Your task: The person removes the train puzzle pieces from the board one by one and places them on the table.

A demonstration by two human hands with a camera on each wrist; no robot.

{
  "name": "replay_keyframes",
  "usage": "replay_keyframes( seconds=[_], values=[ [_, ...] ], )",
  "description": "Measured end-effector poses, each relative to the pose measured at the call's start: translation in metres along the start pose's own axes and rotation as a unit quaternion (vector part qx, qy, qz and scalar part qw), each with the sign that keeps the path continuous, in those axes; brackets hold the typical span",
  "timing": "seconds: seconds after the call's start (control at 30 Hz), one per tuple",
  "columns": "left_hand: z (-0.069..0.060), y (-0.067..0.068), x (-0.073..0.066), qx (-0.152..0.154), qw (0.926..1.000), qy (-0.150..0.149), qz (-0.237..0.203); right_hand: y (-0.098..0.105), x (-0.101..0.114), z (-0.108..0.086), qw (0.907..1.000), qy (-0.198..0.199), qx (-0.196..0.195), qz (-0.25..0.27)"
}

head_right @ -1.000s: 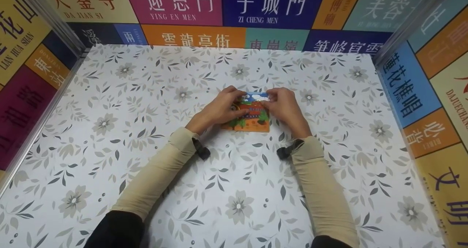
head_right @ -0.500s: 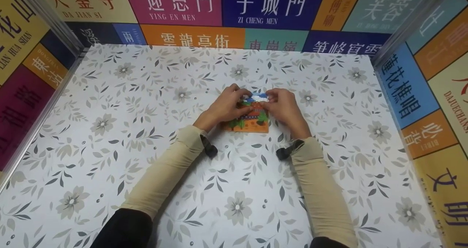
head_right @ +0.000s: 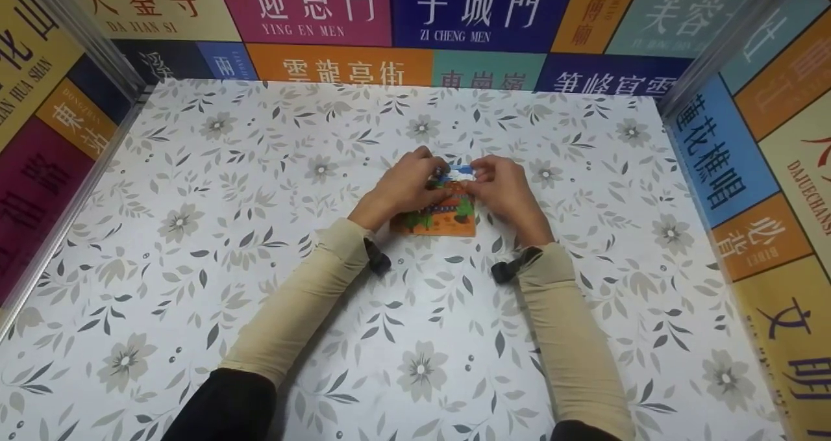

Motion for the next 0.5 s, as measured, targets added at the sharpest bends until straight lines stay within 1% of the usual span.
replay_keyframes(
  seconds=[0.1,0.2,0.27,0.4,0.43,0.5],
  values=[
    [0.001,0.004,-0.005,0.020,0.9997,0.005,0.009,0.001,-0.002,-0.001,0.9999,0.011,0.004,-0.003],
    [0.005,0.005,-0.008,0.036,0.9993,0.009,0.008,0.004,-0.002,-0.002,0.9998,-0.001,0.018,-0.004],
    [0.008,0.006,-0.007,0.041,0.9991,0.007,0.003,0.006,-0.002,-0.001,0.9997,-0.004,0.023,-0.007],
    [0.012,0.006,-0.002,0.044,0.9985,-0.013,-0.030,0.007,-0.005,0.000,0.9995,-0.002,0.029,-0.008],
    [0.020,-0.001,0.004,0.047,0.9978,-0.011,-0.045,0.007,-0.005,0.001,0.9995,0.000,0.029,-0.008],
    [0.022,0.000,0.006,0.047,0.9965,-0.012,-0.067,0.007,-0.006,0.001,0.9995,-0.001,0.032,-0.003]
  ],
)
Point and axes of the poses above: each hand's wrist, its own z-axis towards the middle knuckle, its own y-axis out of the back of the hand, x = y × z, the point moved 1 cm from there along z, towards the middle knuckle, and after that the axes turned 10 degrees about -y, right-handed, at the moved point
